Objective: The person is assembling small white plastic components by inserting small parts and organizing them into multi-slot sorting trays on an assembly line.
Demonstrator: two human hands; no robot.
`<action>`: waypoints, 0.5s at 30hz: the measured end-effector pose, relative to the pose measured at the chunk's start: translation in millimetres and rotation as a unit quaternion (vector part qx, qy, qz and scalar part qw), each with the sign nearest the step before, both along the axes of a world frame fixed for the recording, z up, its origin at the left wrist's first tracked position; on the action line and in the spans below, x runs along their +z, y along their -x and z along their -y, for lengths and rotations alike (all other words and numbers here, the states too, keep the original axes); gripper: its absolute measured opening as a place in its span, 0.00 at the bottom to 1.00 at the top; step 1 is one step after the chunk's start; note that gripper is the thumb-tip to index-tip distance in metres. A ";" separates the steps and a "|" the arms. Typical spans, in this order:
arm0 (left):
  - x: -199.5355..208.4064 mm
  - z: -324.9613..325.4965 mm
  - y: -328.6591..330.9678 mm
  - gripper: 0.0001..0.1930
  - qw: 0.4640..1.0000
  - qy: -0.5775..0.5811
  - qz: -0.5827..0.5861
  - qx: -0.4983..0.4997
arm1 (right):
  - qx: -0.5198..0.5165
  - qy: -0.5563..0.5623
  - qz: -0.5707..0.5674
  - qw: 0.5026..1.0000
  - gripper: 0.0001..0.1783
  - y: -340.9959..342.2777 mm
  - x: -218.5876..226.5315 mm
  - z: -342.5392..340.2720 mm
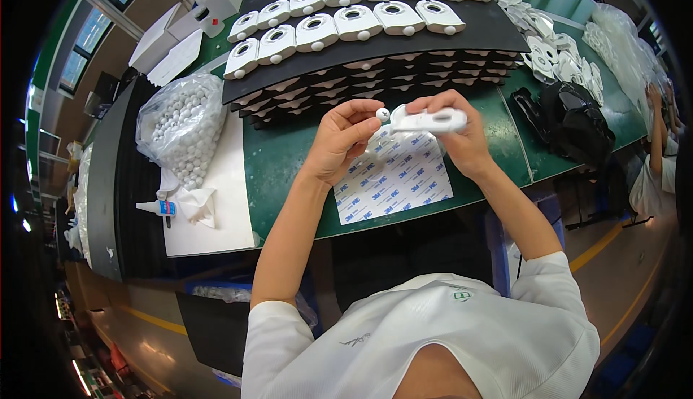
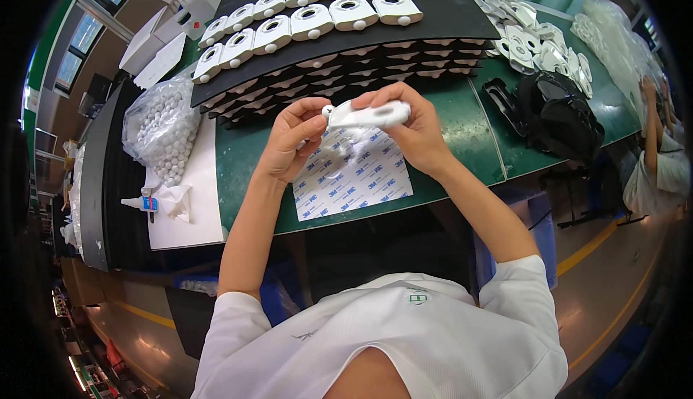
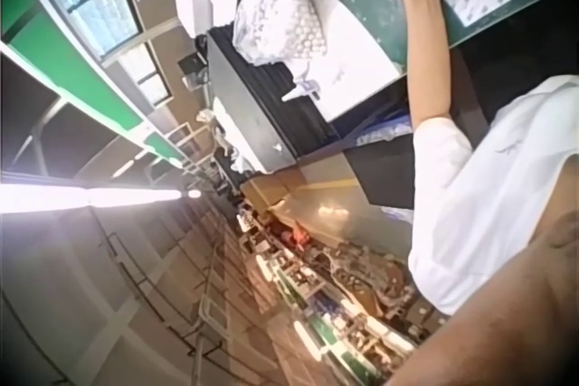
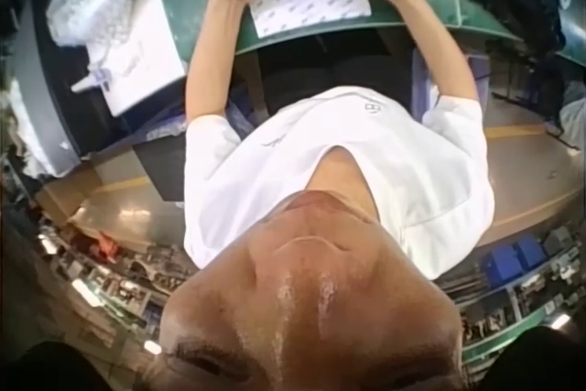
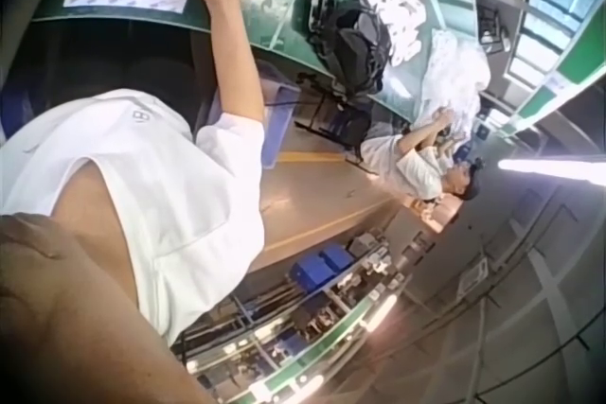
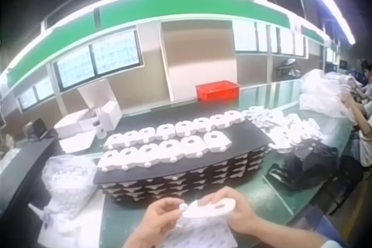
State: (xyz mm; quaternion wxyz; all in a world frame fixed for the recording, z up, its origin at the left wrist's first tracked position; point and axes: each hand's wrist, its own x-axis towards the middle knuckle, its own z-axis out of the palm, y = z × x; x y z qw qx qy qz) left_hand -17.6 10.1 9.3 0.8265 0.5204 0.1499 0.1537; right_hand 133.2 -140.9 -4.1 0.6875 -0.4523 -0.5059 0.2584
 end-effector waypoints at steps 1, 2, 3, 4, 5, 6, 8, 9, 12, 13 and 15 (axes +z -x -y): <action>0.1 0.3 0.0 0.14 1.000 0.000 0.000 0.000 | 0.027 0.015 -0.077 0.997 0.07 1.4 -1.7 -3.3; 0.7 0.5 0.3 0.13 1.000 -0.004 -0.003 -0.001 | 0.054 0.029 -0.154 0.986 0.05 3.2 -2.4 -6.1; 1.0 0.6 0.5 0.13 1.000 -0.009 -0.006 -0.003 | 0.056 0.039 -0.163 0.984 0.05 5.0 -0.9 -6.7; 0.9 1.0 0.6 0.13 1.000 -0.009 -0.006 -0.003 | 0.056 0.039 -0.163 0.984 0.05 5.8 -1.6 -7.2; 0.6 1.6 0.3 0.13 1.000 -0.013 -0.008 0.001 | 0.050 0.046 -0.190 0.979 0.05 6.0 -2.8 -7.2; 0.2 2.0 0.0 0.13 1.000 -0.017 -0.009 0.004 | 0.045 0.054 -0.217 0.974 0.05 6.0 -3.6 -7.2; -0.4 2.2 -0.5 0.13 1.000 -0.021 -0.011 0.003 | 0.050 0.058 -0.214 0.974 0.05 5.7 -3.3 -6.8; -0.5 2.4 -0.6 0.13 1.000 -0.026 -0.014 0.002 | 0.057 0.062 -0.212 0.974 0.05 5.5 -3.0 -6.7; 0.6 2.3 -0.4 0.12 1.000 -0.029 -0.009 -0.004 | 0.055 0.065 -0.200 0.976 0.05 5.1 -3.0 -7.0; 0.2 2.3 -0.1 0.12 1.000 -0.029 -0.009 -0.004 | 0.055 0.065 -0.200 0.976 0.05 4.6 -3.0 -6.9; -1.0 1.9 0.3 0.10 1.000 -0.027 -0.012 -0.005 | 0.069 0.069 -0.190 0.977 0.05 3.3 -3.1 -6.4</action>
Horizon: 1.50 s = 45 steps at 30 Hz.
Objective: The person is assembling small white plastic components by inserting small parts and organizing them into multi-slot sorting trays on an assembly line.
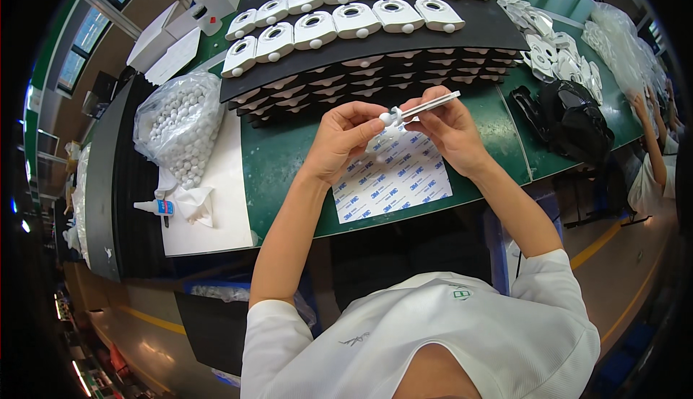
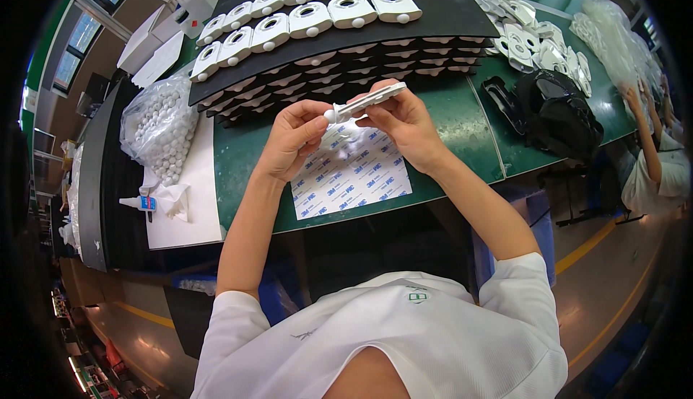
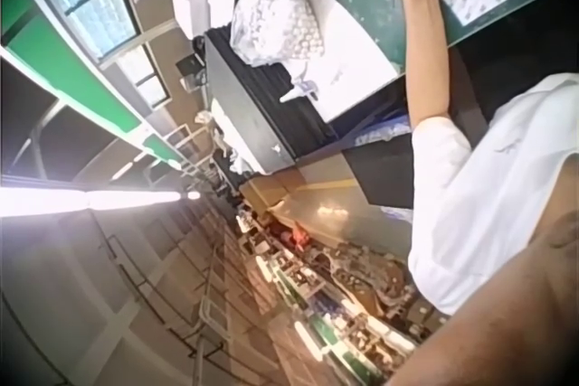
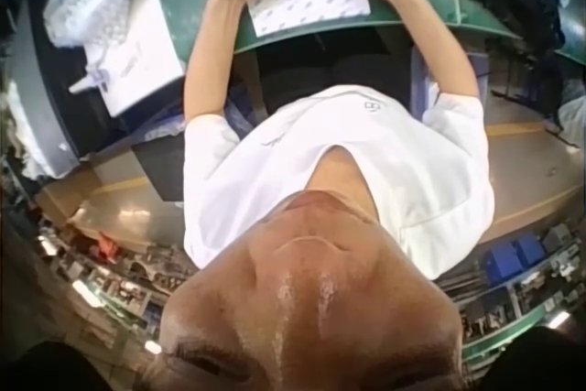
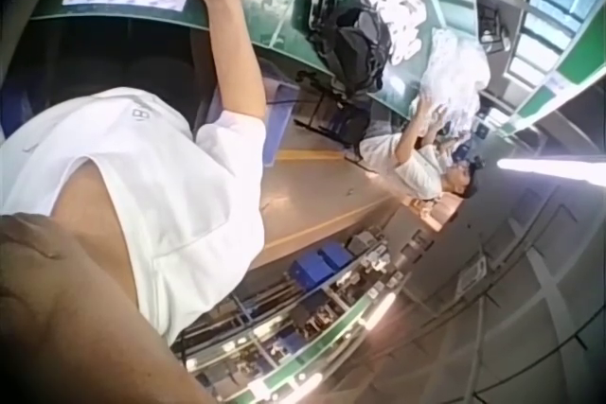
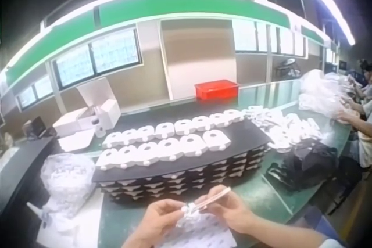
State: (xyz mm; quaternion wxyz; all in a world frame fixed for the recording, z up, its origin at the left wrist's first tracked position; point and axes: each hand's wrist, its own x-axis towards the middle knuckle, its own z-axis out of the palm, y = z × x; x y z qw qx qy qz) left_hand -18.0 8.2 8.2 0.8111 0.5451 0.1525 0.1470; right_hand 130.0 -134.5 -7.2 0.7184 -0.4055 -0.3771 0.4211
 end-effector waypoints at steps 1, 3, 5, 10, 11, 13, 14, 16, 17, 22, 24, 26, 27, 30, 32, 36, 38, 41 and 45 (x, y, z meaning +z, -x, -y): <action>0.3 -0.2 0.2 0.10 1.000 0.000 0.000 0.000 | 0.000 0.000 0.000 1.000 0.05 0.9 0.6 -0.2; 0.9 -0.3 -0.3 0.09 1.000 -0.013 -0.020 0.006 | -0.006 0.017 -0.012 1.000 0.07 3.1 2.8 0.1; 4.5 2.8 -2.3 0.10 0.999 -0.024 -0.026 -0.002 | 0.001 0.047 0.005 0.999 0.09 3.4 7.0 2.2; 4.0 3.8 -4.6 0.17 0.992 -0.127 -0.026 -0.005 | 0.029 0.051 0.077 0.995 0.14 1.4 12.5 5.4; 3.0 2.9 -3.1 0.19 0.992 -0.127 -0.014 -0.010 | 0.036 0.047 0.098 0.993 0.14 1.7 15.9 5.4; 3.8 4.7 -3.8 0.22 0.992 -0.128 0.001 -0.019 | 0.040 0.042 0.120 0.991 0.14 5.6 28.5 5.2; 4.6 6.9 -5.0 0.24 0.996 -0.085 0.000 -0.006 | 0.021 0.064 0.041 0.997 0.14 10.9 39.4 5.1; -0.1 0.9 -4.4 0.25 0.998 -0.043 0.019 -0.038 | 0.023 0.099 -0.140 0.985 0.13 10.7 44.8 6.5; -0.9 -1.7 -4.3 0.25 0.998 -0.045 0.022 -0.044 | 0.016 0.097 -0.137 0.986 0.13 5.5 42.8 8.4; -3.8 -9.3 -1.1 0.22 0.991 0.127 0.028 0.017 | 0.081 0.049 -0.500 0.861 0.11 -7.8 41.7 17.2; -3.6 -11.1 -1.4 0.21 0.981 0.183 0.015 0.058 | 0.089 0.022 -0.538 0.838 0.11 -11.5 44.9 20.6; -4.7 -12.9 -0.6 0.19 0.976 0.208 0.010 0.063 | 0.066 0.000 -0.466 0.882 0.11 -20.1 56.5 24.4; -5.7 -14.0 0.2 0.17 0.970 0.234 0.004 0.071 | 0.026 -0.007 -0.393 0.919 0.10 -27.2 65.3 24.8; -11.8 -18.7 0.3 0.17 0.964 0.256 0.020 0.067 | -0.212 0.004 -0.013 0.977 0.17 -65.7 87.0 22.8; -14.3 -19.1 -1.0 0.17 0.962 0.266 0.030 0.057 | -0.329 0.043 0.196 0.923 0.22 -98.7 97.4 15.6; -17.9 -20.1 -3.0 0.15 0.959 0.275 0.038 0.052 | -0.300 0.214 0.383 0.847 0.20 -149.9 109.5 5.5; -13.7 -17.6 -3.5 0.14 0.961 0.266 0.020 0.067 | -0.273 0.238 0.397 0.843 0.19 -164.1 107.6 -5.0; -10.3 -14.6 -4.6 0.11 0.968 0.238 0.000 0.075 | -0.242 0.261 0.430 0.830 0.17 -176.9 104.0 -10.2; -6.6 -11.6 -2.4 0.17 0.982 0.169 -0.026 0.081 | -0.276 0.277 0.441 0.808 0.19 -211.9 108.6 5.7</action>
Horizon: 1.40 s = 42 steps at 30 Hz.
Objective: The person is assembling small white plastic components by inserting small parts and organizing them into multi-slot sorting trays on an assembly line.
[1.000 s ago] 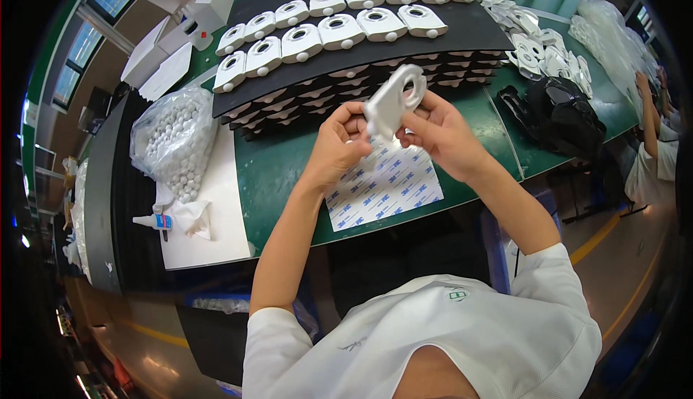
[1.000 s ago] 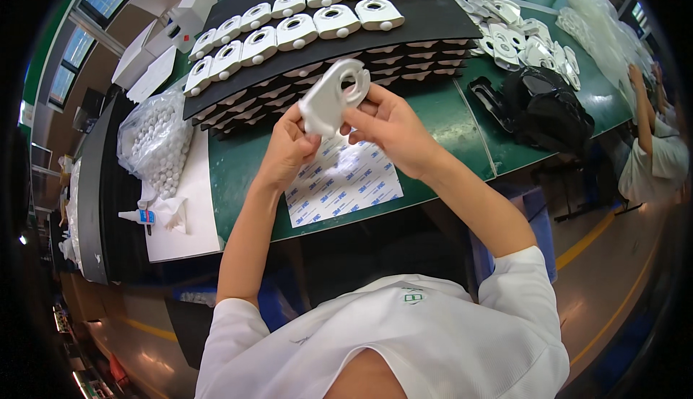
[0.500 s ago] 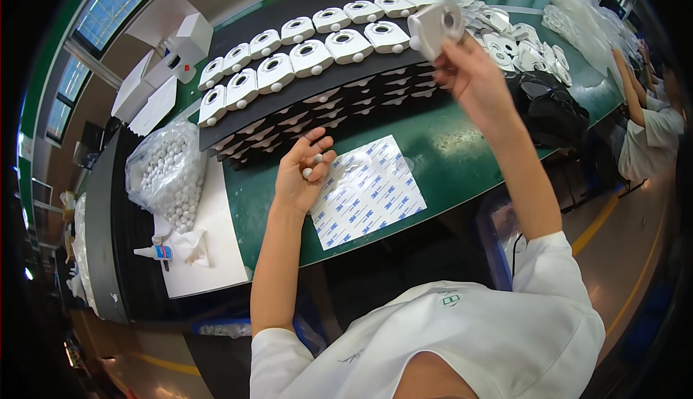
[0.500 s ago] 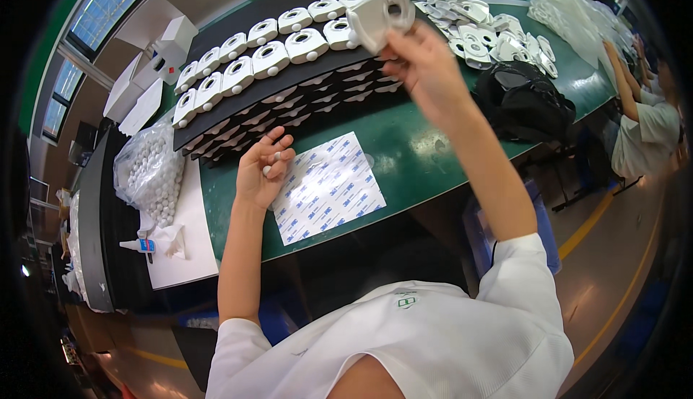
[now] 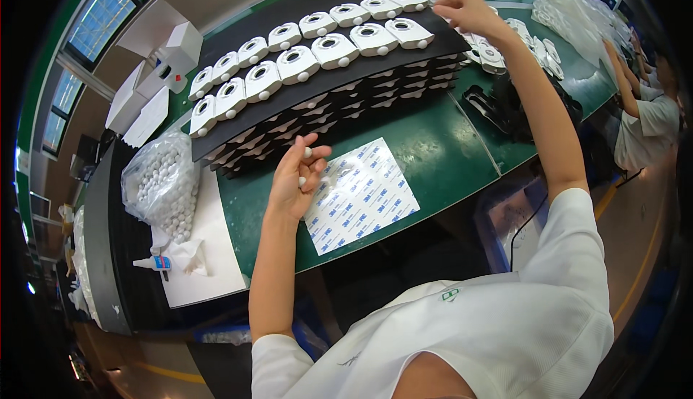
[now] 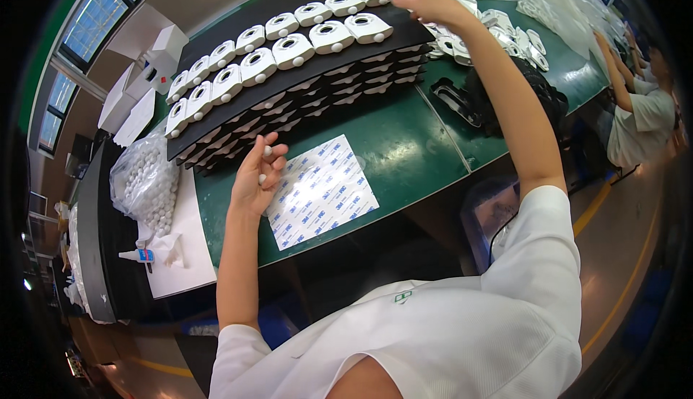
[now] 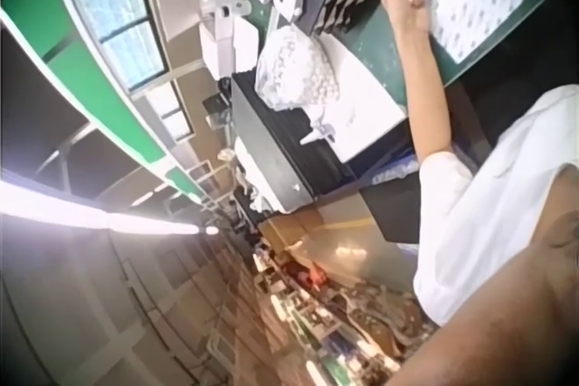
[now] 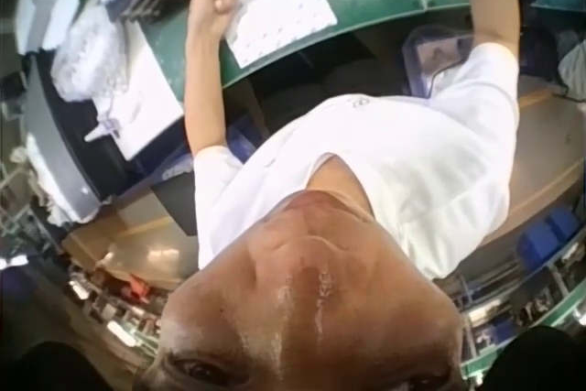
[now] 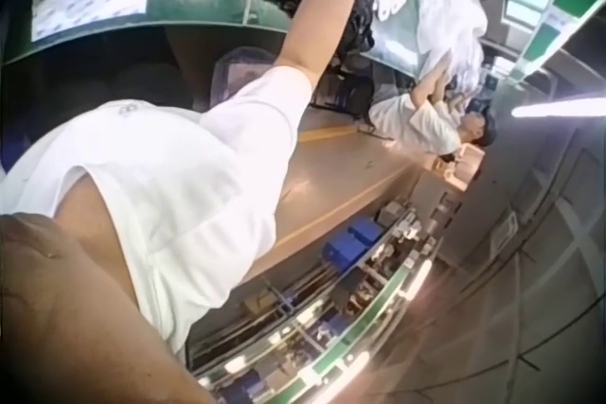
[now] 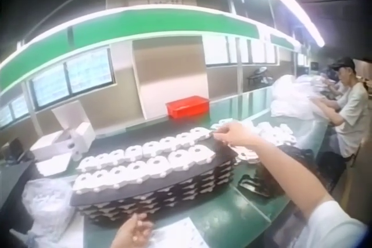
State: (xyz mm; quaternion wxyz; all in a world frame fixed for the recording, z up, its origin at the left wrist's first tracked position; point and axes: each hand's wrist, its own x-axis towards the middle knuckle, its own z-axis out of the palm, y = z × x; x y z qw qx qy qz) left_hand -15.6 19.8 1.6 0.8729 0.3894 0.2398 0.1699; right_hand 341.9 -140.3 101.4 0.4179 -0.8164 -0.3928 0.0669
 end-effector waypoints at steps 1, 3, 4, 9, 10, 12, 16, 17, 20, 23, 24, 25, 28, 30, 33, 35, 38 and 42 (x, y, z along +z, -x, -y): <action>-0.8 0.2 -1.6 0.17 1.000 0.001 0.002 -0.006 | -0.021 0.022 0.121 0.992 0.21 -31.3 -3.9 12.1; -7.1 -3.4 0.8 0.19 0.998 -0.039 0.014 -0.040 | -0.037 0.047 0.238 0.970 0.23 -53.1 -11.6 27.5; -7.7 -2.4 1.9 0.19 0.998 -0.038 0.013 -0.040 | -0.103 0.166 0.246 0.949 0.26 -56.2 -14.3 32.4; -8.5 -3.3 4.7 0.18 0.995 -0.027 0.090 -0.031 | -0.184 0.411 0.238 0.860 0.32 -51.0 -41.5 53.7; -6.8 -3.4 5.4 0.18 0.995 -0.028 0.089 -0.029 | -0.178 0.387 0.235 0.874 0.32 -49.6 -49.3 56.9; -3.0 -1.1 3.8 0.17 0.995 -0.026 0.093 -0.023 | -0.172 0.363 0.231 0.886 0.32 -56.5 -57.5 65.6; -1.6 1.3 3.2 0.14 0.991 -0.014 0.132 -0.024 | -0.111 0.430 0.267 0.855 0.22 -62.2 -54.7 72.8; 2.5 4.8 0.9 0.13 0.992 -0.022 0.127 -0.017 | -0.158 0.392 0.293 0.858 0.19 -71.9 -55.1 81.4; 5.6 7.6 -1.5 0.12 0.993 -0.027 0.116 0.006 | -0.210 0.246 0.297 0.899 0.16 -67.6 -42.3 108.9; 0.7 1.2 3.6 0.10 0.992 -0.064 0.104 0.000 | -0.161 -0.068 0.194 0.965 0.11 -6.4 -26.2 110.3; -0.1 0.1 3.9 0.10 0.993 -0.061 0.100 0.009 | -0.109 -0.173 0.096 0.974 0.10 22.2 -24.1 107.7; -0.7 -0.8 2.6 0.09 0.993 -0.050 0.105 0.009 | -0.086 -0.224 0.050 0.970 0.09 51.1 -27.0 104.7; -4.4 -3.2 4.4 0.10 0.991 -0.032 0.125 0.019 | 0.006 -0.288 -0.105 0.952 0.08 138.5 -46.8 75.1; -0.7 -2.3 2.7 0.10 0.991 -0.033 0.123 0.031 | 0.093 -0.251 -0.219 0.938 0.08 184.1 -64.0 54.2; -0.5 -3.5 0.8 0.10 0.992 -0.039 0.119 0.033 | 0.169 -0.193 -0.316 0.913 0.09 217.5 -95.0 21.5; -1.1 -4.8 0.3 0.12 0.992 -0.044 0.108 0.043 | 0.187 -0.167 -0.319 0.914 0.10 227.0 -104.1 5.7; -2.1 -5.8 1.0 0.12 0.992 -0.031 0.116 0.046 | 0.178 -0.128 -0.298 0.929 0.09 232.4 -105.4 -6.9; -3.5 -6.4 1.6 0.11 0.991 -0.031 0.124 0.041 | 0.177 -0.121 -0.257 0.942 0.09 236.9 -115.0 -11.9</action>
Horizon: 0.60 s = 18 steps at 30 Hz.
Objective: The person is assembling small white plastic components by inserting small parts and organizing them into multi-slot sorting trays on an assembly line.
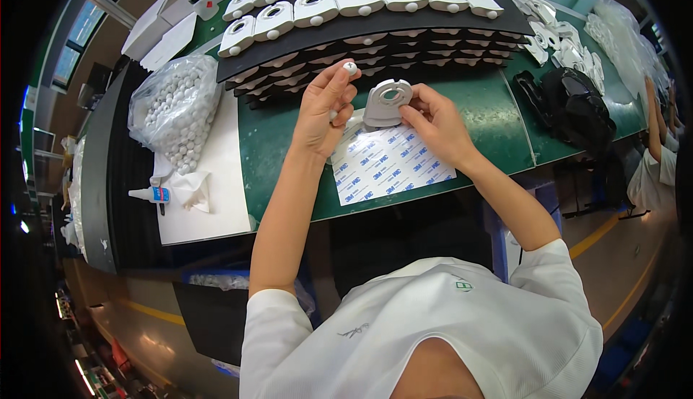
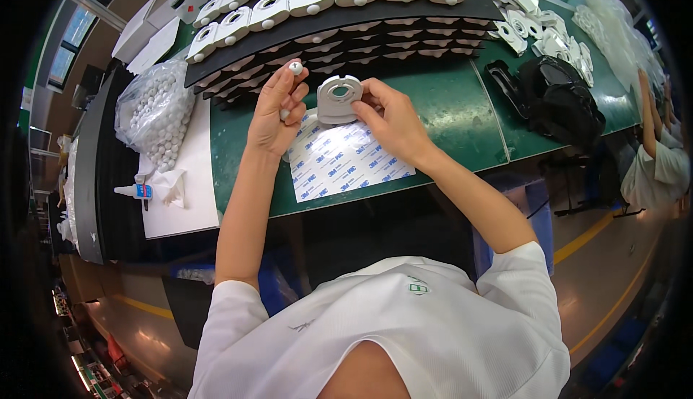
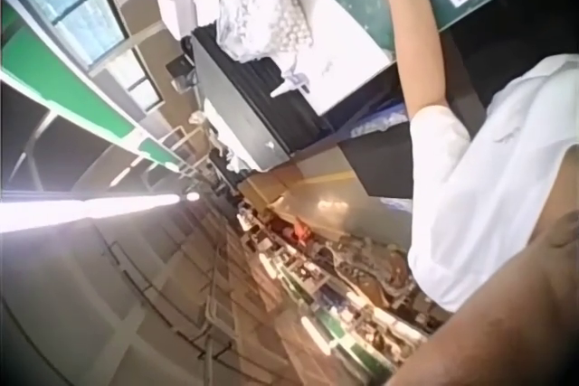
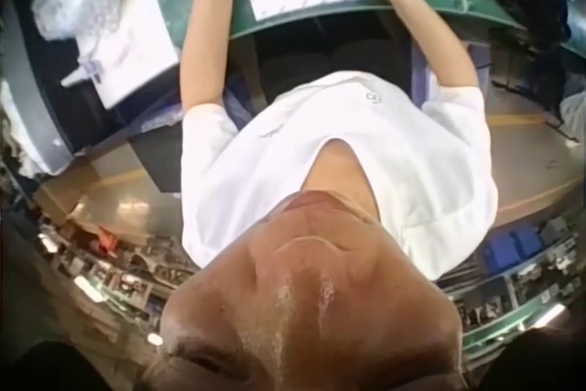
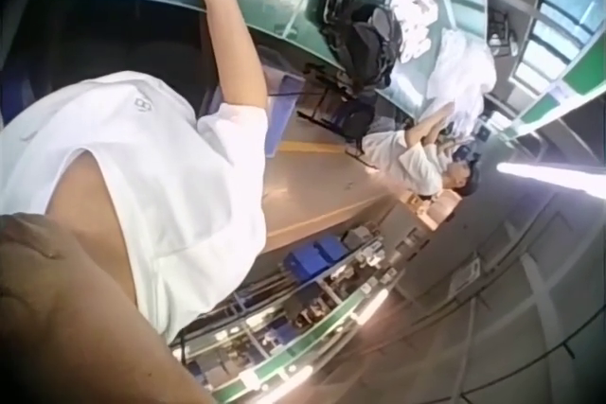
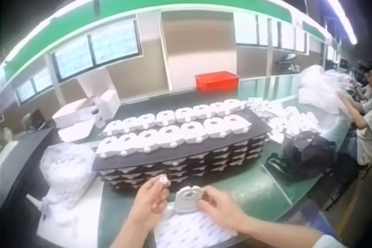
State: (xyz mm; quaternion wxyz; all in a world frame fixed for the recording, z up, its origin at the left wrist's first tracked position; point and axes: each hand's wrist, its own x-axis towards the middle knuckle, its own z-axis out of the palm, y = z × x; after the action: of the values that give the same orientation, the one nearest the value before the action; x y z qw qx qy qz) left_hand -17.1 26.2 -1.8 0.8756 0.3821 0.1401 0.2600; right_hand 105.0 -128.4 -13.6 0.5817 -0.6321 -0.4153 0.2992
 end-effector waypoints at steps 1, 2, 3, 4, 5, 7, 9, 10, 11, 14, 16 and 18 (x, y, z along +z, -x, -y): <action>0.7 0.2 0.1 0.11 1.000 -0.001 0.003 -0.003 | 0.001 0.006 0.031 0.999 0.09 0.9 1.4 0.0; 1.0 0.4 0.4 0.11 1.000 -0.003 0.006 -0.006 | 0.003 0.012 0.063 0.998 0.09 1.5 2.0 0.2; 0.8 0.5 0.6 0.11 1.000 -0.003 0.006 -0.006 | 0.003 0.012 0.062 0.998 0.09 1.6 1.5 0.1; 0.7 0.5 0.9 0.11 1.000 -0.001 0.004 -0.004 | -0.004 0.010 0.078 0.997 0.09 1.6 0.8 0.1; 0.6 0.2 0.9 0.11 1.000 0.000 0.002 -0.003 | -0.012 0.007 0.095 0.995 0.09 1.5 0.4 -0.2; 0.2 0.0 0.7 0.12 1.000 0.002 0.003 -0.003 | -0.021 0.000 0.074 0.997 0.09 1.3 0.0 0.3; 0.6 0.1 -0.1 0.12 1.000 0.003 0.005 -0.004 | -0.031 -0.007 0.054 0.998 0.09 -0.8 0.0 2.4; 0.9 0.1 -0.2 0.13 1.000 0.004 0.006 -0.006 | -0.035 -0.009 0.046 0.998 0.08 -2.5 -0.2 3.8; 1.1 0.0 0.5 0.13 1.000 0.004 0.006 -0.006 | -0.038 -0.011 0.038 0.999 0.08 -3.0 -0.5 4.2; 2.2 0.4 1.3 0.14 1.000 0.000 0.009 -0.010 | -0.035 0.002 0.088 0.995 0.07 0.4 2.8 5.8; 1.8 0.4 0.7 0.14 1.000 -0.003 0.008 -0.009 | -0.035 -0.004 0.132 0.991 0.07 2.7 -0.4 4.0; 1.0 0.8 -0.7 0.14 1.000 -0.006 0.008 -0.009 | -0.035 -0.009 0.176 0.984 0.07 5.2 -1.1 2.3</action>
State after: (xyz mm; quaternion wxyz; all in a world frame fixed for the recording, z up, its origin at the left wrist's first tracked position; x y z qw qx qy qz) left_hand -16.5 25.4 -0.8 0.8768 0.3864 0.1283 0.2559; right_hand 99.9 -130.7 -14.7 0.5153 -0.6836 -0.4917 0.1590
